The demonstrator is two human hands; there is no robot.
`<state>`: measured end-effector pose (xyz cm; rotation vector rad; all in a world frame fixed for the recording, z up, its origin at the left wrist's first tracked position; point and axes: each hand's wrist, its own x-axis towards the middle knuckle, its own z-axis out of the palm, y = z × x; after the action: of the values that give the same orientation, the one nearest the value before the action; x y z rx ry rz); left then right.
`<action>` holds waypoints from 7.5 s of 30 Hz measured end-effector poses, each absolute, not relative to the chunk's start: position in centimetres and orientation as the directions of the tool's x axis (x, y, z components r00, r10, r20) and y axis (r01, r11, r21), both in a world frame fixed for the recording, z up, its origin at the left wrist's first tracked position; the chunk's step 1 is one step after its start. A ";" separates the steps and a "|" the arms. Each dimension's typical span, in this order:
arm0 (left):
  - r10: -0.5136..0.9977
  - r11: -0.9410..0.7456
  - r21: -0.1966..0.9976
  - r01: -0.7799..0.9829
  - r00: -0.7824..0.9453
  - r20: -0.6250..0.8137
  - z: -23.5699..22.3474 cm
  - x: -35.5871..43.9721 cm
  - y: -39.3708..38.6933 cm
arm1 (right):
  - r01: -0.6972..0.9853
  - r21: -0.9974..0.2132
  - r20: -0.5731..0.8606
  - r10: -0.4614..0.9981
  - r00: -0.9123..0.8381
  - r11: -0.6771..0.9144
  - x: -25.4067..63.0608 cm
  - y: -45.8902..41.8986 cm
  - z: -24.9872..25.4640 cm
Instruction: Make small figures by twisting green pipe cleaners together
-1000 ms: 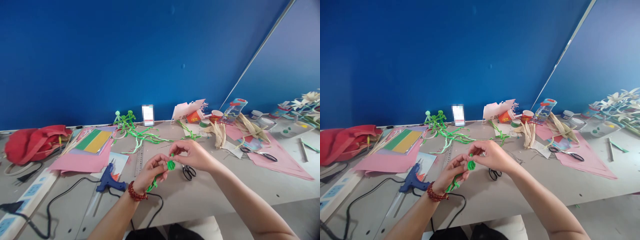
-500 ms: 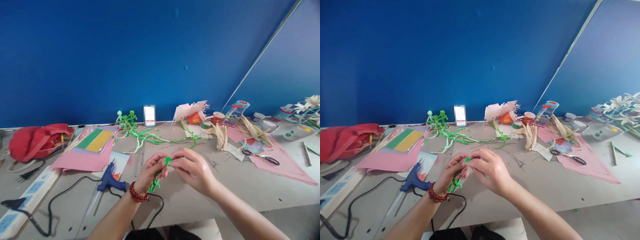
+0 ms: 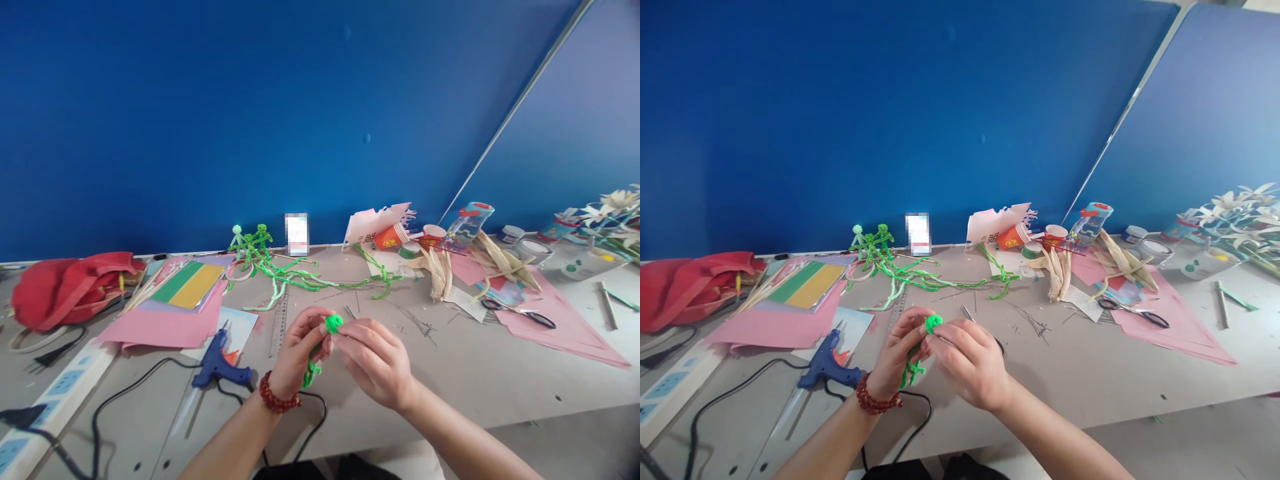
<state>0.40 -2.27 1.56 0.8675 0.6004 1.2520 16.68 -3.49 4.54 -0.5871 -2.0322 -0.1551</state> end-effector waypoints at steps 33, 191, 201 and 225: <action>0.879 0.255 0.589 -0.767 0.437 0.189 1.1 0.3 -2.0 | 0.295 -0.487 0.813 0.550 -0.193 0.822 15.7 -3.6 5.0; 0.792 0.563 0.380 -0.734 0.610 0.005 2.4 -0.1 -2.0 | 0.182 -0.589 0.558 0.559 -0.614 0.788 17.8 1.1 8.6; 0.809 0.569 0.289 -0.770 0.587 -0.028 2.4 -0.4 -2.2 | 0.149 -0.469 0.592 0.435 -0.678 0.870 18.4 1.3 8.6; 0.826 0.512 0.388 -0.767 0.564 0.025 2.3 -0.3 -2.3 | 0.117 -0.357 0.687 0.345 -0.639 0.927 18.0 1.6 7.5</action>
<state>-0.30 -2.30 2.34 0.3784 0.1710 0.9634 18.02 1.58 7.50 -0.3264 -2.2577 0.3559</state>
